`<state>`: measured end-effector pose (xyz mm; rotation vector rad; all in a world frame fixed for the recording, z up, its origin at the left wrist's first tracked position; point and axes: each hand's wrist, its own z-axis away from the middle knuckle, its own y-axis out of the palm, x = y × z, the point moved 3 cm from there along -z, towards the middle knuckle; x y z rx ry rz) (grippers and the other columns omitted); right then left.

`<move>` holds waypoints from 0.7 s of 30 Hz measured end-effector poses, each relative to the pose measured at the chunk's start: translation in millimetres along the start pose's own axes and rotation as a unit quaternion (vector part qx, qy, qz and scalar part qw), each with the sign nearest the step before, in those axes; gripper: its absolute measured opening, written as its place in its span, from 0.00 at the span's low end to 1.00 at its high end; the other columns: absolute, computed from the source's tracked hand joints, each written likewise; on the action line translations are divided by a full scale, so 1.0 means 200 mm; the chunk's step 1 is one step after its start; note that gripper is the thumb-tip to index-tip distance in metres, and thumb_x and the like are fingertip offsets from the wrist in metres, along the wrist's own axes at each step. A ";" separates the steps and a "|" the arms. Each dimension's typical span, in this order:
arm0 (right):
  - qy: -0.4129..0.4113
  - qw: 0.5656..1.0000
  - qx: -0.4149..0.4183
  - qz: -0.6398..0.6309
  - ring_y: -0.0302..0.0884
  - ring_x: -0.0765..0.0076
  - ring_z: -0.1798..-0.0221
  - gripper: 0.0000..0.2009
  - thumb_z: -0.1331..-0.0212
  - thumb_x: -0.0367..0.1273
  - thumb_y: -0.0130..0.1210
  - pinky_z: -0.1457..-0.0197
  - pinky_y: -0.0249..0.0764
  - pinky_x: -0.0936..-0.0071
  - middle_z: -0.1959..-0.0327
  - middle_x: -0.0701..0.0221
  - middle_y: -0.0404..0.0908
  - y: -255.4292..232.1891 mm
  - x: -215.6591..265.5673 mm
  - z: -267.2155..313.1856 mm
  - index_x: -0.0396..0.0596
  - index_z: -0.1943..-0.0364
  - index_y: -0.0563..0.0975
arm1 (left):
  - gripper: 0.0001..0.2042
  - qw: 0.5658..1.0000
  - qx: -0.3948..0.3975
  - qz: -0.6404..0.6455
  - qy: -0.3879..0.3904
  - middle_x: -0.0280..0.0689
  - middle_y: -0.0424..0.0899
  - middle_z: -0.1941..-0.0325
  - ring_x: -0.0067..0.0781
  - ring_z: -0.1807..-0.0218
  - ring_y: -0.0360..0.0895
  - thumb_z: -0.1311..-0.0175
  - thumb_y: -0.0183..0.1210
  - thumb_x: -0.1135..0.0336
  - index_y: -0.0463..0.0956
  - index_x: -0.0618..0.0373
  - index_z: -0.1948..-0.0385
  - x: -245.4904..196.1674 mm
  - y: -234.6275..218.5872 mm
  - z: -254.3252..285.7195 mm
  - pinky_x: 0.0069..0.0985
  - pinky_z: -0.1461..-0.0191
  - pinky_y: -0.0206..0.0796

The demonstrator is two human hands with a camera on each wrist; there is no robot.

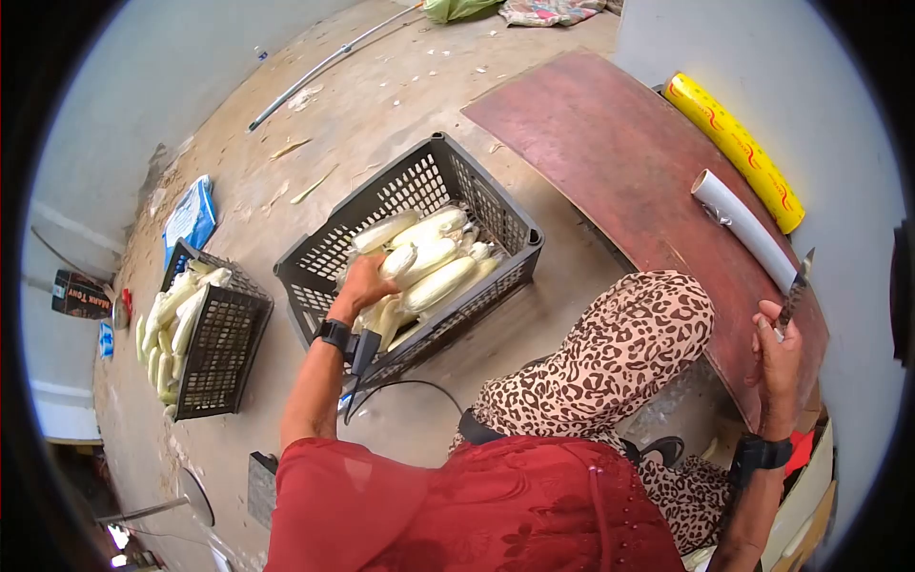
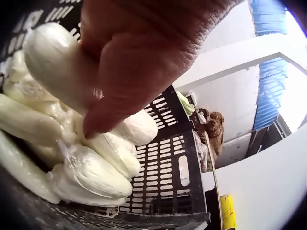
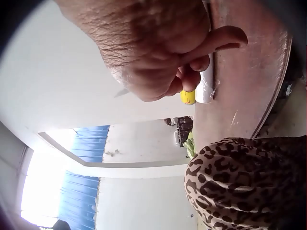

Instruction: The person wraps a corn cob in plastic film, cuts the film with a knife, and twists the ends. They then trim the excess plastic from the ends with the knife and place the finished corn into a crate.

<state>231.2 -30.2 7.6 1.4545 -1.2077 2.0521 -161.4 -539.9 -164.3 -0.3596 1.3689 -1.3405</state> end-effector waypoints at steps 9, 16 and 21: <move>0.026 0.999 -0.012 0.021 0.66 0.86 0.79 0.13 0.37 0.28 0.54 0.78 0.63 0.86 0.72 0.75 0.77 -0.01 0.06 0.06 0.38 0.50 0.75 | 0.25 0.984 -0.128 -0.118 -0.034 0.54 0.73 0.55 0.58 0.52 0.76 0.58 0.71 0.63 0.74 0.57 0.55 -0.11 -0.17 -0.23 0.43 0.48 0.71; -0.057 0.998 -0.024 0.016 0.68 0.86 0.77 0.11 0.38 0.28 0.57 0.75 0.64 0.84 0.75 0.78 0.75 -0.09 0.01 0.04 0.40 0.53 0.78 | 0.28 0.997 -0.058 -0.055 0.003 0.52 0.80 0.47 0.52 0.43 0.75 0.56 0.69 0.59 0.77 0.60 0.49 0.28 0.03 -0.39 0.39 0.38 0.66; -0.040 0.998 -0.031 0.030 0.69 0.86 0.76 0.13 0.39 0.31 0.57 0.74 0.66 0.83 0.78 0.80 0.74 -0.28 0.14 0.11 0.44 0.51 0.78 | 0.29 0.984 0.048 -0.161 0.067 0.49 0.77 0.41 0.47 0.37 0.71 0.53 0.67 0.58 0.75 0.60 0.46 0.11 0.17 -0.83 0.38 0.33 0.61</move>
